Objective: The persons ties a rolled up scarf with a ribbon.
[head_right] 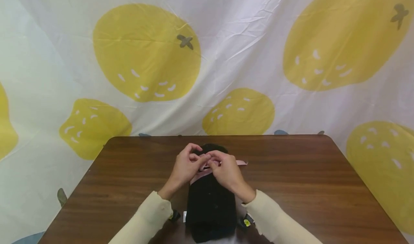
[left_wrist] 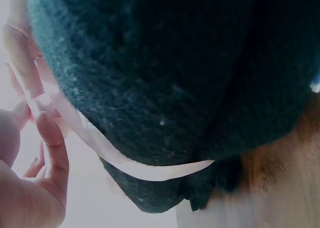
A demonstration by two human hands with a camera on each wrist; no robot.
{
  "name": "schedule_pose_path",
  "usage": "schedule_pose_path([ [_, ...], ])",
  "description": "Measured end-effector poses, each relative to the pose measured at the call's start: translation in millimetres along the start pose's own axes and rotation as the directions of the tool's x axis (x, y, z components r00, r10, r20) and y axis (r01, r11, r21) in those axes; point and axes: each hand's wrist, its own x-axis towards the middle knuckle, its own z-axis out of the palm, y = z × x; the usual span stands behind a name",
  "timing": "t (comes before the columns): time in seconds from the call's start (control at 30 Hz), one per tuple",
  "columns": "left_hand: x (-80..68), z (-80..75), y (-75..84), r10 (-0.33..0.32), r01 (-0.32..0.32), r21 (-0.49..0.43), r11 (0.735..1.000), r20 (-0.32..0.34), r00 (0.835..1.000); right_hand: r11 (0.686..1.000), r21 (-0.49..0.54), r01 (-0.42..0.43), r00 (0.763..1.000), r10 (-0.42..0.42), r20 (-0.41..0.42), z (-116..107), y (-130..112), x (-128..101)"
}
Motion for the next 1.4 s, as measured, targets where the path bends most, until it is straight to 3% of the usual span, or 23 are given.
schedule_pose_path([
  [0.17, -0.4, -1.2, 1.7, -0.053, 0.055, -0.066, 0.996, 0.031, 0.998, 0.988, -0.113, 0.101, 0.993, -0.106, -0.041, 1, 3, -1],
  [0.37, 1.2, -8.2, -2.8, -0.068, 0.101, -0.216, 0.971, 0.154, 0.986, 0.966, -0.207, 0.156, 0.987, -0.158, 0.005, 0, 4, -1],
  [0.5, 1.0, -12.5, -1.8, -0.057, 0.101, -0.240, 0.966, 0.185, 0.981, 0.974, -0.175, 0.143, 0.989, -0.136, 0.052, -2, 6, 0],
  [0.63, 0.7, -13.6, -2.9, -0.017, 0.060, -0.240, 0.969, 0.177, 0.984, 0.986, -0.117, 0.116, 0.989, -0.104, 0.101, -4, 6, 0],
  [0.73, -0.1, -12.2, -4.3, 0.010, 0.029, -0.225, 0.974, 0.171, 0.985, 0.999, -0.033, 0.037, 0.987, -0.031, 0.158, -7, 5, 0],
  [0.8, -0.7, -10.7, -4.6, 0.018, 0.018, -0.211, 0.977, 0.166, 0.986, 0.997, 0.047, -0.061, 0.975, 0.049, 0.218, -9, 4, 2],
  [0.9, -1.6, -8.6, -3.9, 0.035, -0.001, -0.200, 0.980, 0.162, 0.986, 0.945, 0.204, -0.255, 0.929, 0.180, 0.325, -15, 3, 6],
  [1.0, -3.0, -6.8, -2.9, 0.045, -0.015, -0.188, 0.982, 0.158, 0.986, 0.841, 0.338, -0.422, 0.863, 0.259, 0.434, -20, 3, 10],
  [1.1, -4.1, -5.5, -2.8, 0.056, -0.028, -0.177, 0.984, 0.156, 0.986, 0.756, 0.417, -0.505, 0.818, 0.264, 0.511, -24, 4, 12],
  [1.23, -4.3, -5.2, -3.1, 0.061, -0.033, -0.168, 0.985, 0.159, 0.985, 0.714, 0.467, -0.522, 0.803, 0.226, 0.552, -26, 6, 12],
  [1.4, -3.6, -6.1, -5.2, 0.049, -0.020, -0.162, 0.987, 0.172, 0.984, 0.718, 0.479, -0.505, 0.809, 0.200, 0.553, -25, 11, 11],
])
